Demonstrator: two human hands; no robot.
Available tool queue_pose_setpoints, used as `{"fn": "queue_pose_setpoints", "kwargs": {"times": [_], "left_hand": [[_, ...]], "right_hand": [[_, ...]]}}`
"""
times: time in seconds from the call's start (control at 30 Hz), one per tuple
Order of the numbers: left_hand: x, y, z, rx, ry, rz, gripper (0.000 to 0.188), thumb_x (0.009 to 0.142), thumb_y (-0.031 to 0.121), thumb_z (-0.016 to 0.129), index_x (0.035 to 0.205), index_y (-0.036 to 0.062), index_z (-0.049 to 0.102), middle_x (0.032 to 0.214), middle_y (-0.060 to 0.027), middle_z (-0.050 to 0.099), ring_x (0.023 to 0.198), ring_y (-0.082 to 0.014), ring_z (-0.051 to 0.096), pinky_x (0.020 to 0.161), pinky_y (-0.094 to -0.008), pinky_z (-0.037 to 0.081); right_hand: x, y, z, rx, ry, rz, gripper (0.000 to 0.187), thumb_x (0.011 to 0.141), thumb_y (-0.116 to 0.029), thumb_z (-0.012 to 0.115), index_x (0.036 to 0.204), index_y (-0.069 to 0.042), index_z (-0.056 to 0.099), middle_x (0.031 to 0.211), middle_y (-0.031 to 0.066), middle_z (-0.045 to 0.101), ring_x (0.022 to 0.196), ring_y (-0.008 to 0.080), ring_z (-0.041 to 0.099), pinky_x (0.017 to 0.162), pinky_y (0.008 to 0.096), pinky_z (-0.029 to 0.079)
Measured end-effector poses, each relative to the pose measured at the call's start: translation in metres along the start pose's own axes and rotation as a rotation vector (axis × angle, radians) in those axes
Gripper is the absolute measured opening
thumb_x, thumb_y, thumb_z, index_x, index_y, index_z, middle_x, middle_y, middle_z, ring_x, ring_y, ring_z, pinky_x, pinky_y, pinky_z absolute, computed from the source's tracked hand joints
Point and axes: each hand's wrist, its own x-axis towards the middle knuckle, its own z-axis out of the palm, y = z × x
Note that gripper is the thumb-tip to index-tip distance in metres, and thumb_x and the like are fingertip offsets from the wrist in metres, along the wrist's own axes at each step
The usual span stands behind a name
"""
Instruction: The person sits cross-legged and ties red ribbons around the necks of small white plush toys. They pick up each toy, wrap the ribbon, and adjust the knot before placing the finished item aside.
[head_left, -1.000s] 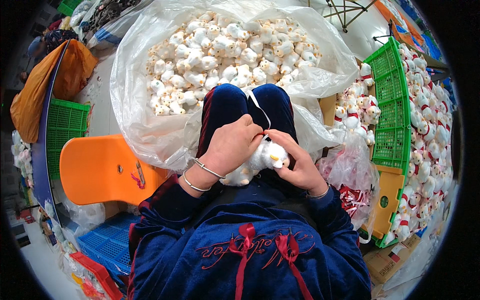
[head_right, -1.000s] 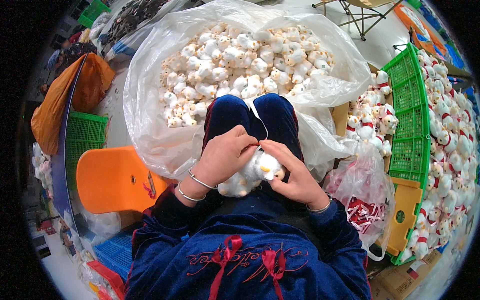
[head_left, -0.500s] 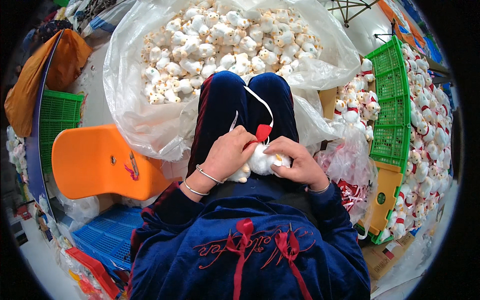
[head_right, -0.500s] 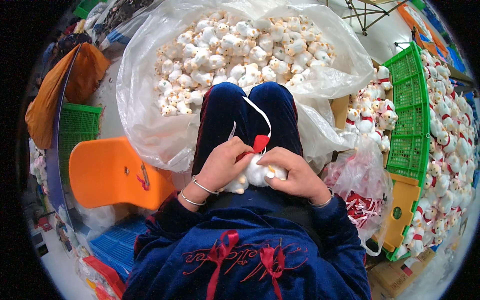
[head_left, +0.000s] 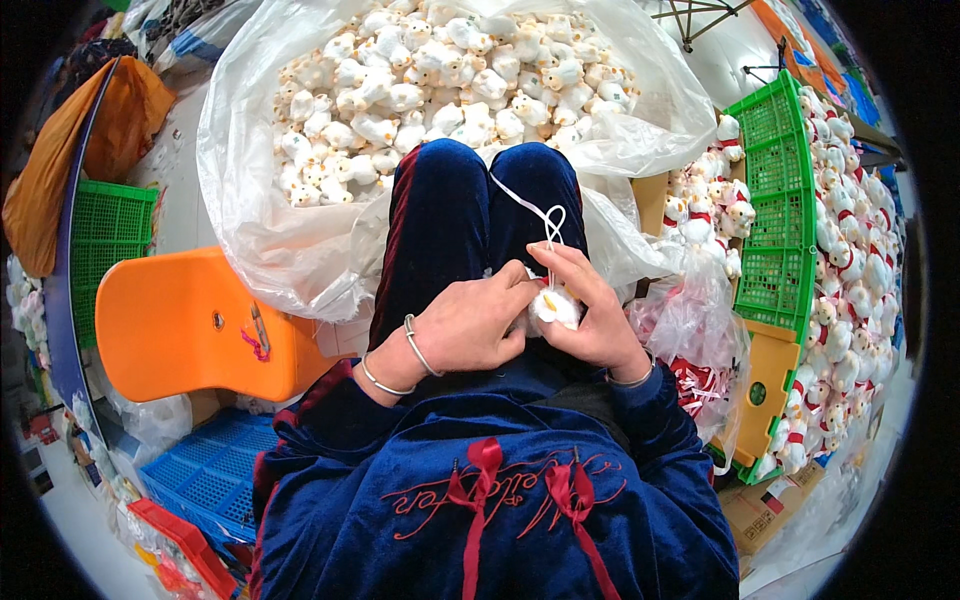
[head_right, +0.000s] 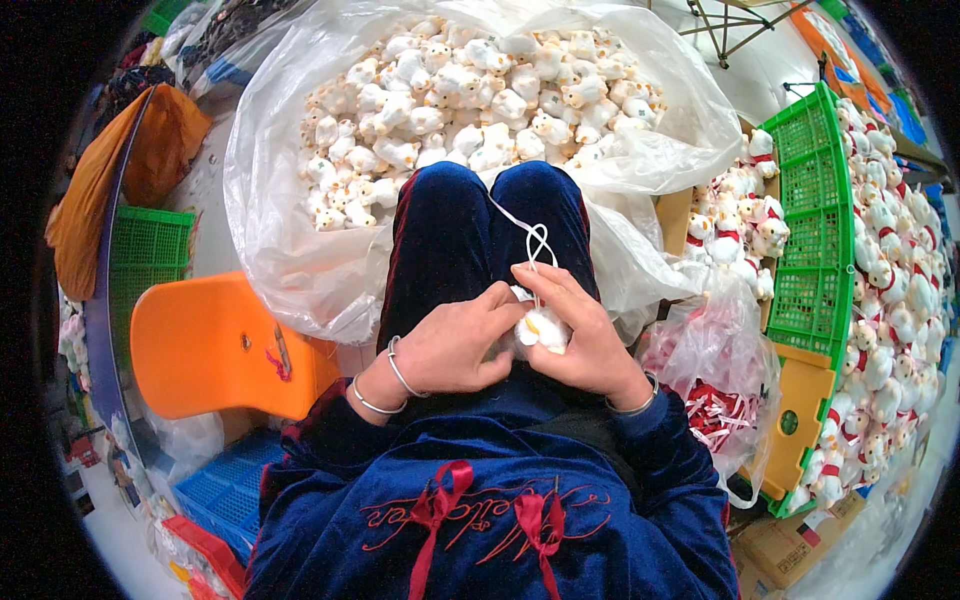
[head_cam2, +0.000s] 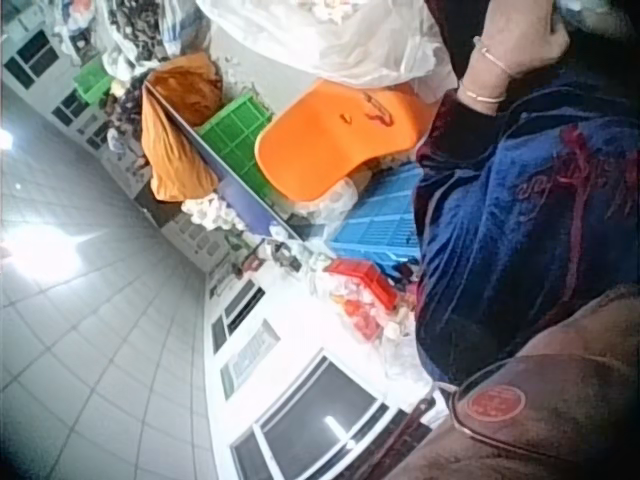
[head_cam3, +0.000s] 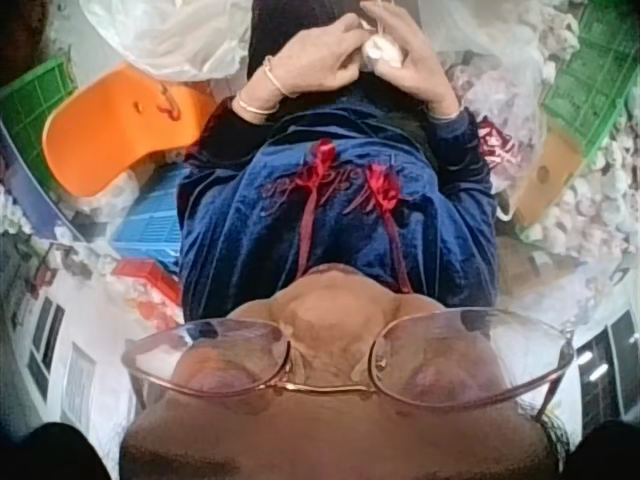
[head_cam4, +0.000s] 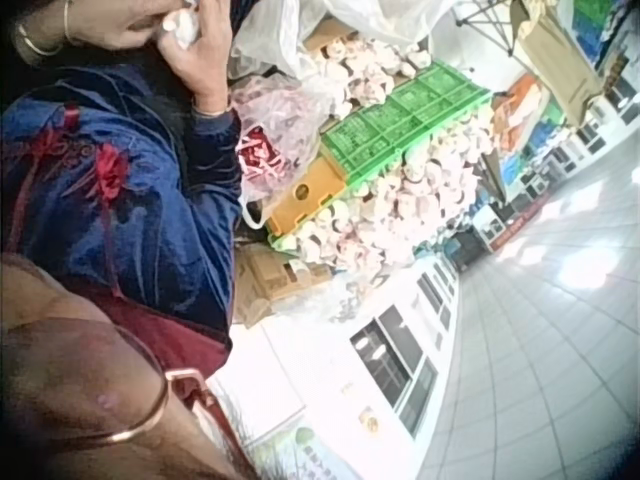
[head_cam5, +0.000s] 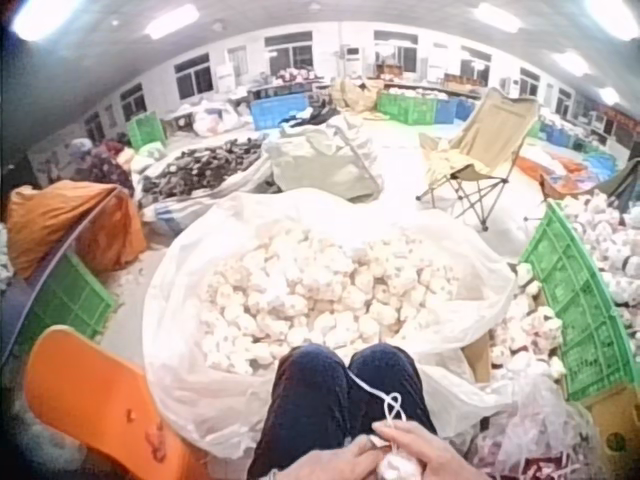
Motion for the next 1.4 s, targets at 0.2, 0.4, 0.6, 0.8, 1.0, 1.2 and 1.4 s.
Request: {"fn": "queue_pose_setpoints", "kwargs": {"times": [0.2,0.4,0.6,0.8,1.0,1.2,1.4], "left_hand": [[0.001,-0.008,0.008,-0.232,0.260,-0.074,0.046,0.076,0.025,0.086,0.108,0.0026,0.060,0.103,-0.0119,0.063,0.087,-0.0290,0.070,0.079,-0.0382,0.058],[-0.004,-0.021,-0.013,-0.882,0.185,-0.287,0.045,0.084,0.020,0.083,0.122,0.0009,0.067,0.115,-0.0068,0.072,0.103,-0.0144,0.067,0.094,-0.0314,0.054],[-0.001,-0.029,-0.021,-0.895,0.074,-0.262,0.047,0.086,0.024,0.082,0.124,0.0004,0.067,0.114,-0.0075,0.072,0.104,-0.0143,0.066,0.095,-0.0317,0.053],[0.007,-0.036,-0.019,-0.831,0.075,-0.302,0.042,0.090,0.023,0.076,0.123,-0.0009,0.068,0.114,-0.0068,0.073,0.102,-0.0137,0.067,0.092,-0.0324,0.054],[0.008,-0.035,-0.009,-0.508,0.178,-0.493,0.040,0.091,0.035,0.078,0.098,-0.0042,0.075,0.082,-0.0052,0.073,0.073,-0.0085,0.064,0.067,-0.0278,0.053],[-0.004,-0.040,-0.005,-0.547,0.021,-0.451,0.040,0.090,0.034,0.080,0.101,-0.0037,0.075,0.083,-0.0051,0.073,0.076,-0.0080,0.063,0.069,-0.0278,0.053],[-0.012,-0.046,0.001,-0.601,0.046,-0.407,0.040,0.087,0.032,0.082,0.104,-0.0033,0.075,0.088,-0.0069,0.073,0.080,-0.0101,0.064,0.074,-0.0279,0.054]], "right_hand": [[0.012,-0.018,-0.007,0.364,0.148,0.189,0.054,0.090,-0.013,0.068,0.141,-0.002,0.054,0.121,0.0107,0.061,0.095,0.0135,0.058,0.084,0.0242,0.046],[0.024,0.006,-0.039,0.145,0.257,0.066,0.033,0.097,-0.011,0.058,0.129,-0.001,0.062,0.128,0.0110,0.061,0.114,0.0175,0.057,0.096,0.0297,0.045],[0.043,0.011,-0.022,-0.085,-0.108,0.044,0.026,0.094,-0.012,0.065,0.116,0.001,0.066,0.104,0.0146,0.066,0.095,0.0268,0.064,0.085,0.0362,0.051],[0.039,0.010,-0.012,-0.119,-0.070,0.150,0.011,0.089,-0.004,0.068,0.098,0.002,0.067,0.088,0.0151,0.065,0.079,0.0292,0.066,0.069,0.0354,0.052],[0.026,0.025,-0.012,-0.167,-0.116,0.142,0.016,0.089,-0.007,0.067,0.102,0.003,0.066,0.089,0.0169,0.066,0.082,0.0313,0.067,0.073,0.0372,0.052],[0.014,0.024,-0.004,0.077,-0.194,0.404,0.035,0.092,-0.026,0.070,0.109,0.006,0.067,0.094,0.0177,0.072,0.084,0.0216,0.068,0.077,0.0352,0.053],[0.014,0.028,0.003,0.110,-0.208,0.465,0.036,0.092,-0.024,0.075,0.113,0.005,0.068,0.097,0.0102,0.072,0.088,0.0133,0.064,0.079,0.0309,0.053]]}}
